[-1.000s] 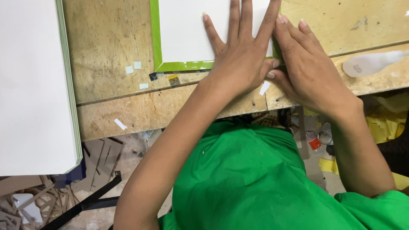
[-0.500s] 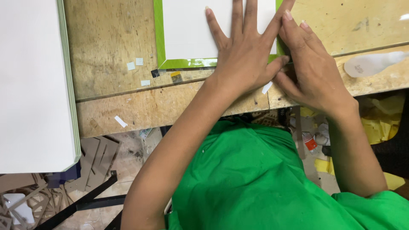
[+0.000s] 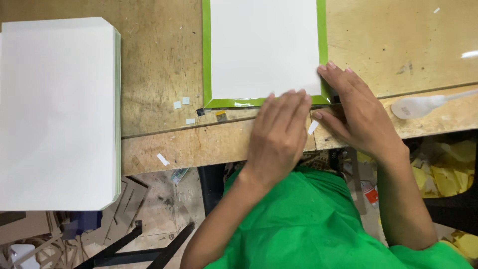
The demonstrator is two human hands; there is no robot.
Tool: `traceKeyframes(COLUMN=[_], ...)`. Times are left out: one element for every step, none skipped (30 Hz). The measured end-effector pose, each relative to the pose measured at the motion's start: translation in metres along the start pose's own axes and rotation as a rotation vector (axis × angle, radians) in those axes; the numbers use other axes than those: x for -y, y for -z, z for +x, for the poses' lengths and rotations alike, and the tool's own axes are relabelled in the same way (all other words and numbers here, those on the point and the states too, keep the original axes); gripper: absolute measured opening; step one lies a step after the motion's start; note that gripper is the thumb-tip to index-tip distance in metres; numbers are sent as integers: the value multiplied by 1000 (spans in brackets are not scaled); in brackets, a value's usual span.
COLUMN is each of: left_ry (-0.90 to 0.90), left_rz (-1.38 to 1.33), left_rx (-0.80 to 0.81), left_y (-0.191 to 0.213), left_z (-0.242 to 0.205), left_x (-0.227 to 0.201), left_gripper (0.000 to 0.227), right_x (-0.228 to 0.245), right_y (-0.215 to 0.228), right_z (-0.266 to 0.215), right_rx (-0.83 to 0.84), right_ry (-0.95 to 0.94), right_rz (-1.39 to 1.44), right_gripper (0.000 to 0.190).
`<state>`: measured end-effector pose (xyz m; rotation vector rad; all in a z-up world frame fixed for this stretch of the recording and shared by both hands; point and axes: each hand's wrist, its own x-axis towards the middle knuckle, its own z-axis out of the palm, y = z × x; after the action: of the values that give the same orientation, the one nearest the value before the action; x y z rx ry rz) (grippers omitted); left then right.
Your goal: The person applies glue from a squeeze bottle to the edges of flat white paperboard pieces with green borders, then folds and presses the flaps to form box shapes. The person repeats this process on multiple pieces, stacking completed boxes to the side.
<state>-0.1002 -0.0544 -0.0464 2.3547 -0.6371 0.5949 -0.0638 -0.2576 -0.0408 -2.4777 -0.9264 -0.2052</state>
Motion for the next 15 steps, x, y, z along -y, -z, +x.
traceKeyframes(left_ry=[-26,-49,-42,-29,-15,-12,-26,-40,-37,-32,-28,-26,-31,-35,-32], left_rz=[103,206,210,294,378,384,481,577,580,630,680,683,705,724,725], left_rx=[16,29,26,48,71,70,59,51,52,79,106,106,69,31,30], left_y=[-5,-10,-14,-19,-23,-23,-24,-25,-27,-29,-31,-33,-35,-37,-37], left_z=[-6,-13,-15,-16,-16,-14,-12,-10,-11,-10,-9,-6,-3,1,-2], left_x=[-5,-11,-12,-13,-14,-18,-21,-25,-30,-34,-38,-41,-44,-48,-50], left_gripper=[38,36,36,42,50,50,52,54,54,49,46,46,37,31,31], right_x=[0,0,-2,-4,-6,-4,-1,2,4,6,8,7,6,5,6], right_y=[-1,-1,-3,-4,-6,-6,-6,-7,-7,-7,-7,-8,-8,-8,-8], right_z=[-3,-5,-10,-14,-17,-21,-26,-32,-32,-31,-30,-30,-29,-30,-32], right_rx=[-71,-140,-137,-196,-254,-255,-278,-298,-297,-314,-330,-331,-352,-370,-369], right_ry=[63,130,137,156,175,180,68,-46,-44,-42,-40,-37,-22,-8,-4], right_rz=[-58,-118,-115,-93,-72,-68,-58,-47,-44,-46,-48,-46,-62,-80,-79], right_gripper=[79,69,69,63,57,57,55,54,54,52,51,51,49,46,46])
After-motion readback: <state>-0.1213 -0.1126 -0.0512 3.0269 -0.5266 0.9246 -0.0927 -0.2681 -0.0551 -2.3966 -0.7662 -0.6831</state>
